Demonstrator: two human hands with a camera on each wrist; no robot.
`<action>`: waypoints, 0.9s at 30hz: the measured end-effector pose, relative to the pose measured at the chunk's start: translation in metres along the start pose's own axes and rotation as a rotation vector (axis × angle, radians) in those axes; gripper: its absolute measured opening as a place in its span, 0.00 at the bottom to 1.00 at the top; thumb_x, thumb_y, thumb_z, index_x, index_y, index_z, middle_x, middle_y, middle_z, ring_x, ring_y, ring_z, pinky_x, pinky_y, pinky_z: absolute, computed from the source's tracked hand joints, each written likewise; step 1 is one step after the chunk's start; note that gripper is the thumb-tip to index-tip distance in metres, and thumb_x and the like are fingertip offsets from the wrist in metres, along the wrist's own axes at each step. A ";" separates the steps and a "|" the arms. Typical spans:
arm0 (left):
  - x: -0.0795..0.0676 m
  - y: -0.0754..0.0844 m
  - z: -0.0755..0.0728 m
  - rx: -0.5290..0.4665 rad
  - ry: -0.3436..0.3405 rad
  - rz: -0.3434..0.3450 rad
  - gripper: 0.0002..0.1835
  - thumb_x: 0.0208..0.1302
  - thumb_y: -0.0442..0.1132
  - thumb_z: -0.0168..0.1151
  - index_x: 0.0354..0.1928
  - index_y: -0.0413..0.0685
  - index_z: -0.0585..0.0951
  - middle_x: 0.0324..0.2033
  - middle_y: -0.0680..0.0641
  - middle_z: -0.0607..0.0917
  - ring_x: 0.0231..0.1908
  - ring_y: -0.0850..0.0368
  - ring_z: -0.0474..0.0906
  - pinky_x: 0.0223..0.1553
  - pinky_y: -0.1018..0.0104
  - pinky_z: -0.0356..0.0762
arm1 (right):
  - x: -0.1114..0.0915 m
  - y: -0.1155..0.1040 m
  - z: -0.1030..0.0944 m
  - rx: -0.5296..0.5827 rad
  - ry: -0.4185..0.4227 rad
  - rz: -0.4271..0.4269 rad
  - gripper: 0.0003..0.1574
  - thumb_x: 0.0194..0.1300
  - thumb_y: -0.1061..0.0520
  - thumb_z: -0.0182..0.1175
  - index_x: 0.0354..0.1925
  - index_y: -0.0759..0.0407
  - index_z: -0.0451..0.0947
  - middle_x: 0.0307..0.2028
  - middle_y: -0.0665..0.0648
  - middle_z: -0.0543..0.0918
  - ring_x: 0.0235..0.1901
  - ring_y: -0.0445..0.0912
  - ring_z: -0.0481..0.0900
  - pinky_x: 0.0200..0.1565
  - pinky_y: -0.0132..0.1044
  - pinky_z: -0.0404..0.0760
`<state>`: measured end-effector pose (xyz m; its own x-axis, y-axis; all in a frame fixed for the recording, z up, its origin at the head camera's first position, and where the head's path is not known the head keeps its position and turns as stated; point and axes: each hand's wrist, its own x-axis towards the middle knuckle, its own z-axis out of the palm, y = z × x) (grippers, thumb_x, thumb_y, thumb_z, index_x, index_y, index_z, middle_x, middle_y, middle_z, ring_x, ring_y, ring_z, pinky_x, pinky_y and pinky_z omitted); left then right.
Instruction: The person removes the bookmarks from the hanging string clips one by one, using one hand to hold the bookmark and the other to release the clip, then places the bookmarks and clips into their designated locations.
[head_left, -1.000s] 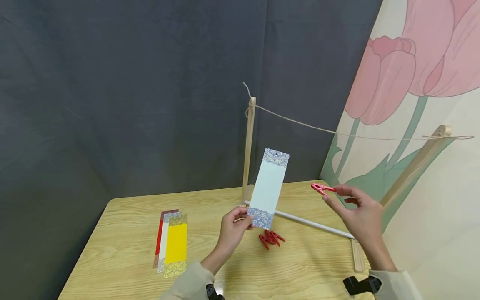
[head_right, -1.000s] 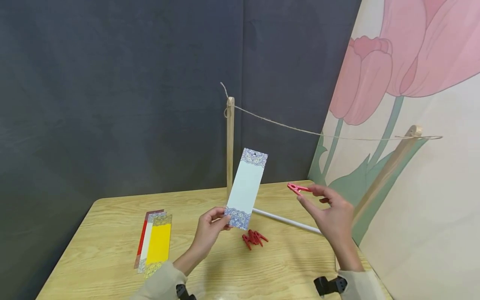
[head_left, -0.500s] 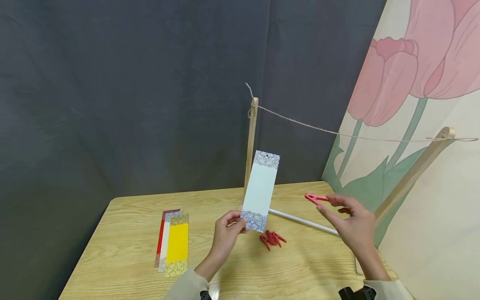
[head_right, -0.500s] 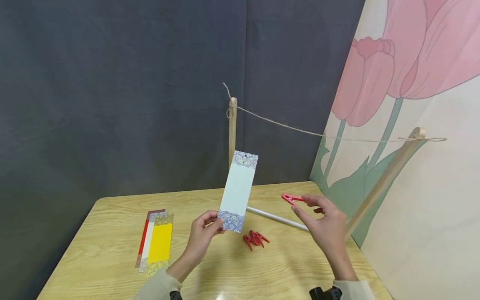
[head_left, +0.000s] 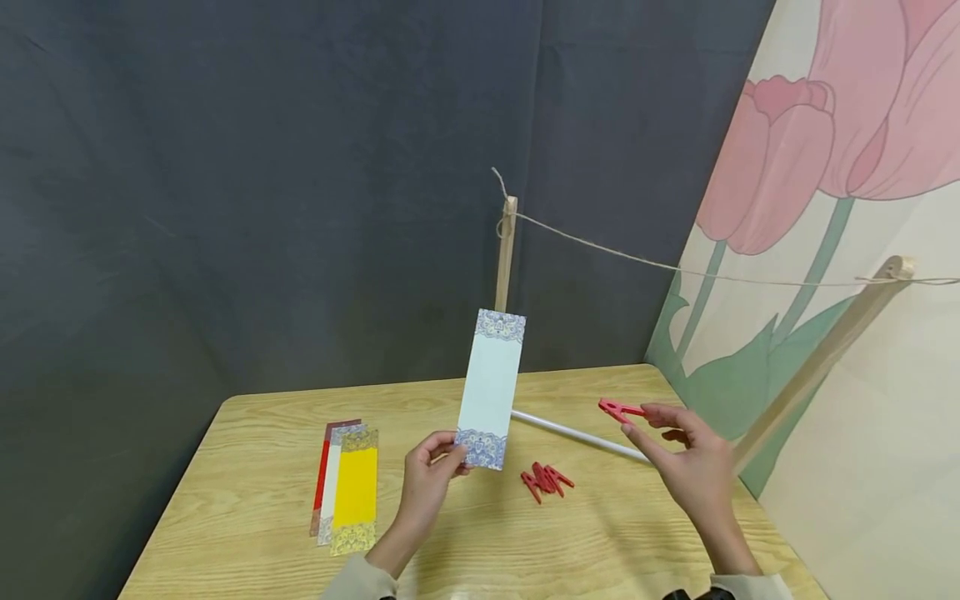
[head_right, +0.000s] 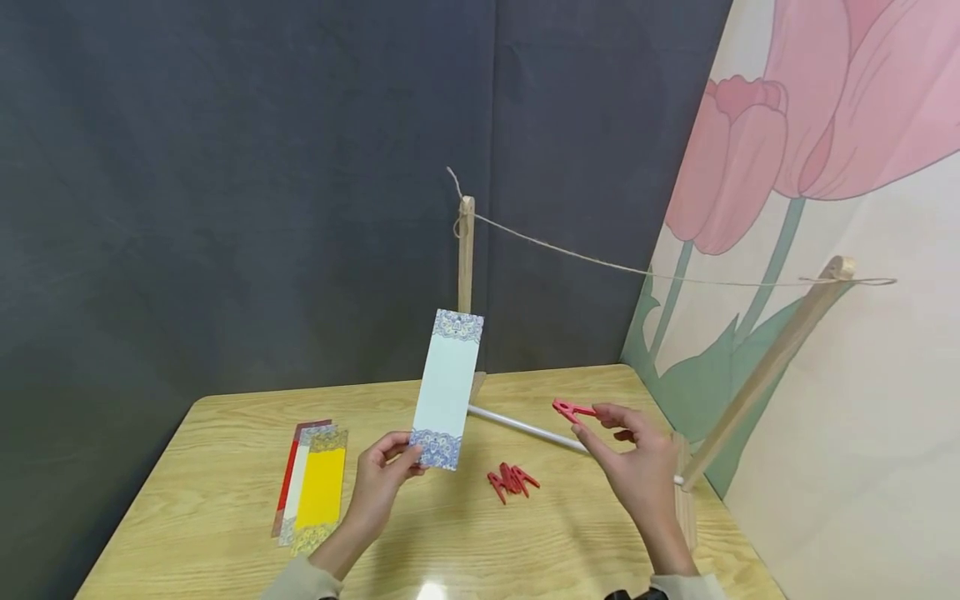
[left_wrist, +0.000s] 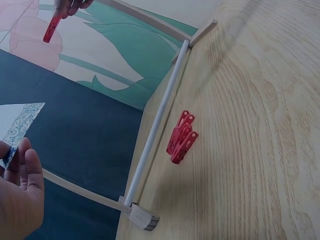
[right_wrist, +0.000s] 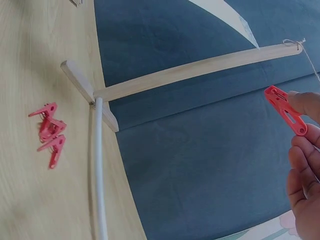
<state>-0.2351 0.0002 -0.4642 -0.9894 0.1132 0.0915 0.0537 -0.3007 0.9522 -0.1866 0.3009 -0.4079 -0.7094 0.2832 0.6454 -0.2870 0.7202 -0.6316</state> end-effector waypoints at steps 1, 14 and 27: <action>-0.001 0.000 -0.002 0.002 0.006 -0.001 0.09 0.57 0.26 0.57 0.40 0.28 0.75 0.30 0.36 0.75 0.28 0.42 0.77 0.35 0.52 0.76 | -0.001 0.000 0.001 0.002 0.002 0.005 0.21 0.38 0.57 0.74 0.36 0.53 0.82 0.32 0.47 0.81 0.32 0.39 0.75 0.32 0.24 0.71; 0.002 -0.028 -0.020 -0.019 0.039 0.001 0.13 0.56 0.32 0.60 0.40 0.30 0.75 0.32 0.36 0.76 0.26 0.50 0.77 0.35 0.54 0.77 | -0.013 -0.030 0.008 0.064 0.045 0.016 0.18 0.39 0.67 0.71 0.34 0.67 0.80 0.30 0.59 0.81 0.30 0.46 0.76 0.31 0.26 0.73; -0.005 -0.025 -0.033 -0.060 0.131 -0.068 0.15 0.55 0.33 0.61 0.42 0.30 0.74 0.31 0.39 0.76 0.29 0.44 0.78 0.36 0.54 0.77 | -0.022 -0.025 0.022 0.108 0.087 0.095 0.17 0.40 0.66 0.72 0.32 0.68 0.80 0.32 0.58 0.82 0.29 0.41 0.76 0.31 0.23 0.73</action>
<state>-0.2359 -0.0238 -0.4985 -0.9998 0.0113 -0.0149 -0.0179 -0.3529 0.9355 -0.1781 0.2631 -0.4154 -0.6796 0.4038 0.6124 -0.2921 0.6168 -0.7309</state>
